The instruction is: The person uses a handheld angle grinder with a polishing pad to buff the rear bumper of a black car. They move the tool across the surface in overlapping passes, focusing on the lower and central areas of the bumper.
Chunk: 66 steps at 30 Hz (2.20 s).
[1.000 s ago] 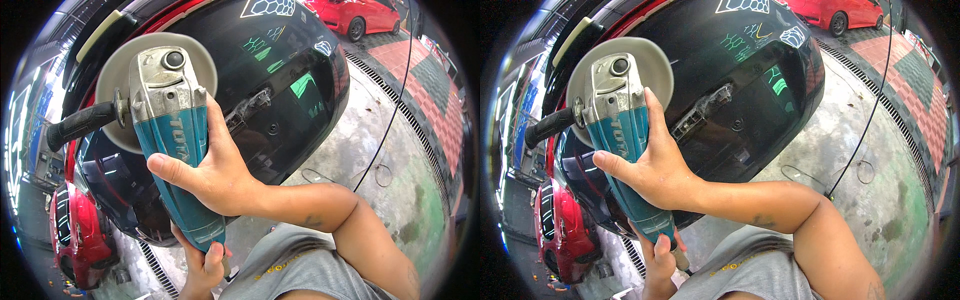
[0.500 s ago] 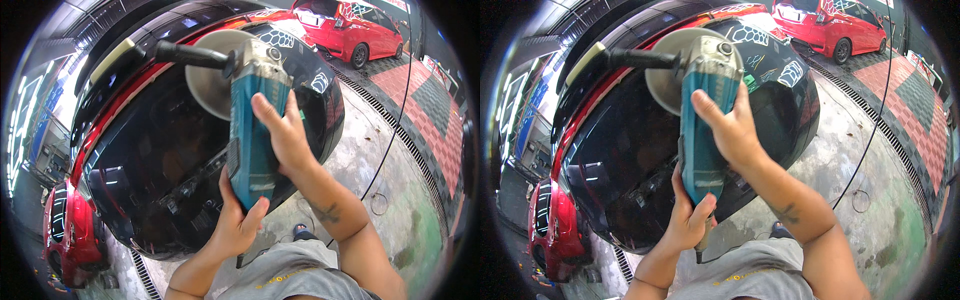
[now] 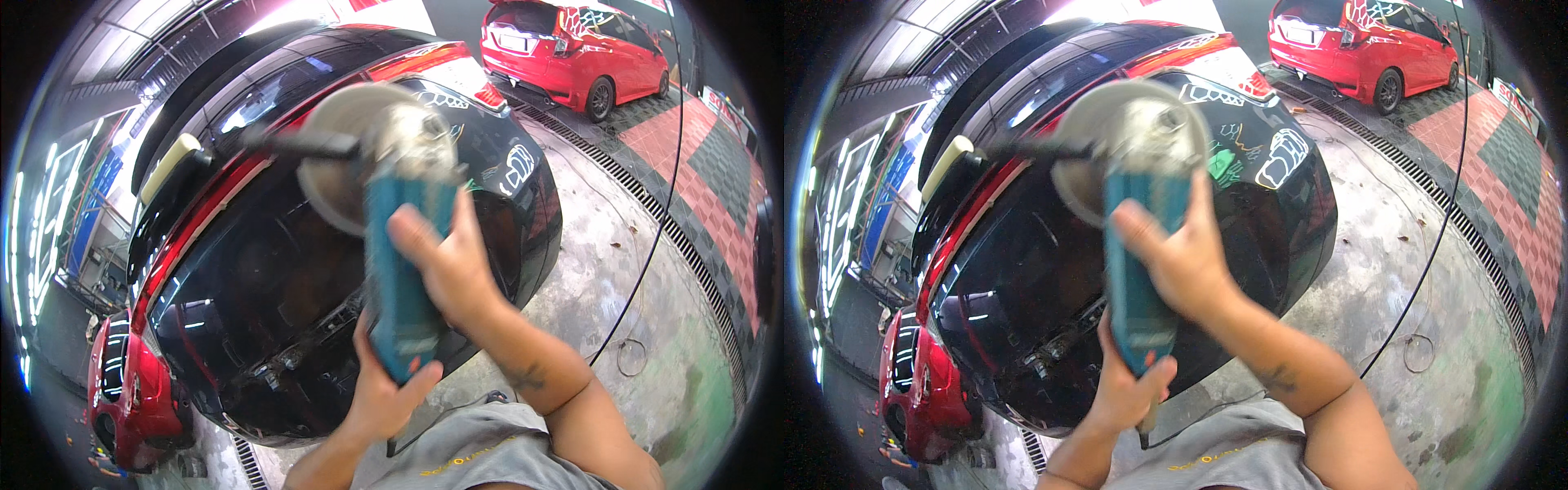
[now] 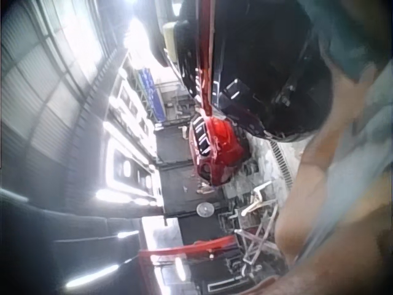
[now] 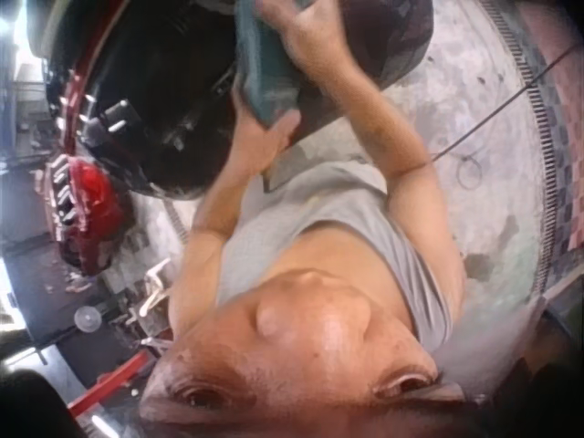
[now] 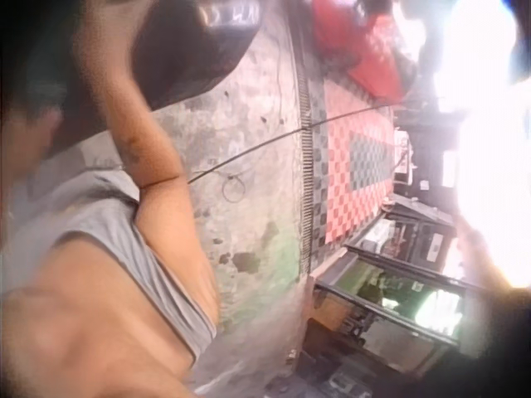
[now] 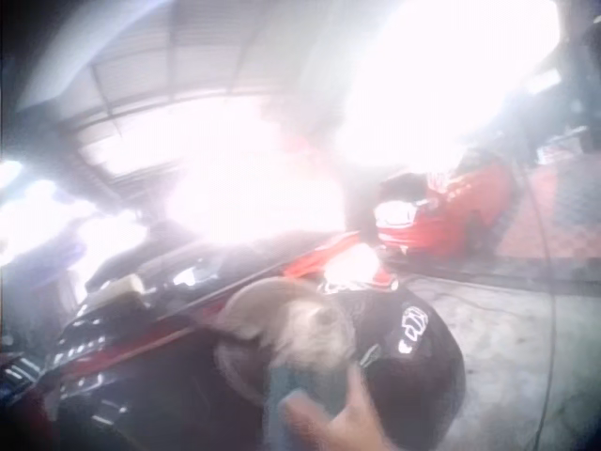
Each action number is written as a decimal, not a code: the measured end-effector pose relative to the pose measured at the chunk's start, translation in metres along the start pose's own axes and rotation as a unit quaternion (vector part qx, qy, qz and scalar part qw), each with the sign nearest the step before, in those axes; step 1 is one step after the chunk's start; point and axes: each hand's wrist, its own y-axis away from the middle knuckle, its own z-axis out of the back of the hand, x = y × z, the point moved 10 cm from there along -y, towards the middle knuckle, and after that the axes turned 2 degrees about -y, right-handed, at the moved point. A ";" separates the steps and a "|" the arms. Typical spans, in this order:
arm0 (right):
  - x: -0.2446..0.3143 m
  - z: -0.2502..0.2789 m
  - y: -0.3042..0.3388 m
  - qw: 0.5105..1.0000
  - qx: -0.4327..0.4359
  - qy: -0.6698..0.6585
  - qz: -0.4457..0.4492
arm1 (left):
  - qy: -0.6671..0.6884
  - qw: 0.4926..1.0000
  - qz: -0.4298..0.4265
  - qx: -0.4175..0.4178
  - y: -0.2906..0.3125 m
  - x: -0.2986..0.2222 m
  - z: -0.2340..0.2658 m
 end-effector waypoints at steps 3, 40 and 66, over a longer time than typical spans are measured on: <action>-0.027 -0.014 0.022 0.997 0.070 0.034 0.019 | -0.009 0.997 -0.031 -0.064 0.027 0.044 0.004; -0.155 -0.217 0.172 0.996 0.014 -0.089 0.020 | -0.192 0.976 0.021 -0.105 0.190 0.116 0.283; -0.024 0.093 0.004 0.984 -0.135 -0.116 0.019 | -0.121 0.970 -0.120 0.170 -0.030 -0.042 -0.026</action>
